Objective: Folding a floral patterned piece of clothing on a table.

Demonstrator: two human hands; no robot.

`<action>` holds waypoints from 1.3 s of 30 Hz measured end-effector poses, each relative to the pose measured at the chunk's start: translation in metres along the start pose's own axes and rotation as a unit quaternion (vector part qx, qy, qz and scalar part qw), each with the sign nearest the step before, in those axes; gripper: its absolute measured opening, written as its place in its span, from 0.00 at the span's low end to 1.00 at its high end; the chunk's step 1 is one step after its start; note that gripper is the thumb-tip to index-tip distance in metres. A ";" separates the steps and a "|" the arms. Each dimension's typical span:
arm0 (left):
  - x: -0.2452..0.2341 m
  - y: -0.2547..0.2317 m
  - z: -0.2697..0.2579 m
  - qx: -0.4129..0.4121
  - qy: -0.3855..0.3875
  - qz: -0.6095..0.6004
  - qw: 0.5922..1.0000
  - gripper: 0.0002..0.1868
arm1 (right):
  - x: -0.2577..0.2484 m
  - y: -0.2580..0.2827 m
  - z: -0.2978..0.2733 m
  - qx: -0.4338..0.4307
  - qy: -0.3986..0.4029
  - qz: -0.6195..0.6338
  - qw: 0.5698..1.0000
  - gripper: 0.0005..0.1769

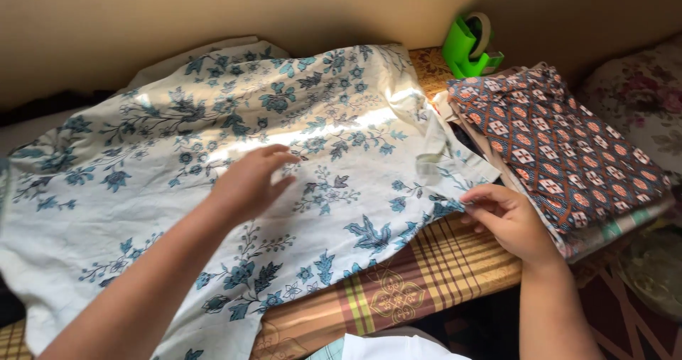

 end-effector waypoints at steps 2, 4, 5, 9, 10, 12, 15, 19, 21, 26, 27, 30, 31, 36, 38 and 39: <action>-0.012 0.043 0.008 -0.016 -0.060 0.059 0.996 0.20 | 0.005 0.006 -0.003 -0.015 0.017 0.066 0.998 0.17; -0.025 0.075 0.019 -0.029 -0.119 0.118 0.985 0.20 | 0.010 0.012 -0.004 -0.028 0.032 0.131 0.991 0.24; -0.034 0.084 0.027 -0.011 -0.188 0.135 0.973 0.20 | 0.014 0.009 -0.004 0.009 0.046 0.131 0.990 0.31; -0.047 0.102 0.073 0.005 -0.272 0.152 0.950 0.26 | 0.022 0.001 -0.002 0.068 0.050 0.113 0.990 0.35; -0.045 0.106 0.085 0.004 -0.274 0.151 0.950 0.26 | 0.023 -0.002 0.001 0.066 0.052 0.111 0.990 0.35; -0.033 0.114 0.113 -0.028 -0.221 0.137 0.965 0.34 | 0.021 -0.009 0.001 0.058 0.028 0.085 0.994 0.26; -0.020 0.131 0.147 0.026 -0.260 0.114 0.958 0.08 | 0.022 -0.005 -0.002 0.058 0.013 0.071 0.996 0.26; -0.038 0.135 0.167 -0.072 -0.164 0.091 0.980 0.17 | 0.021 -0.015 -0.004 0.048 0.024 0.104 0.993 0.27; -0.042 0.147 0.177 -0.086 -0.190 0.092 0.974 0.17 | 0.022 -0.011 -0.006 0.040 0.017 0.094 0.995 0.27; -0.056 0.158 0.176 -0.110 -0.265 0.035 0.957 0.11 | 0.016 -0.018 -0.008 0.016 0.013 0.112 0.994 0.26; -0.061 0.163 0.175 -0.154 -0.272 0.015 0.950 0.11 | 0.014 -0.020 -0.009 -0.001 0.002 0.121 0.993 0.26; -0.058 0.176 0.170 -0.098 -0.349 0.073 0.929 0.07 | 0.008 -0.013 -0.018 -0.036 -0.043 0.123 0.991 0.23; -0.053 0.177 0.171 -0.097 -0.348 0.073 0.929 0.07 | 0.007 -0.015 -0.018 -0.035 -0.044 0.124 0.991 0.23; -0.036 0.165 0.164 -0.003 -0.440 0.181 0.880 0.10 | 0.008 -0.008 -0.018 -0.081 -0.059 0.067 0.993 0.13; -0.044 0.142 0.143 0.037 -0.423 0.208 0.881 0.13 | 0.009 -0.003 -0.016 -0.066 -0.050 0.066 0.994 0.17; -0.049 0.129 0.133 0.083 -0.407 0.233 0.879 0.16 | 0.009 -0.001 -0.014 -0.053 -0.045 0.065 0.995 0.22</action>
Point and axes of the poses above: each hand's wrist, its own z-axis towards the middle knuckle, its own x-axis out of the palm, y = z × x, the point moved 4 cm from there along z, towards the middle knuckle, and after that the axes turned 2 degrees about -z, right-handed, at the moved point
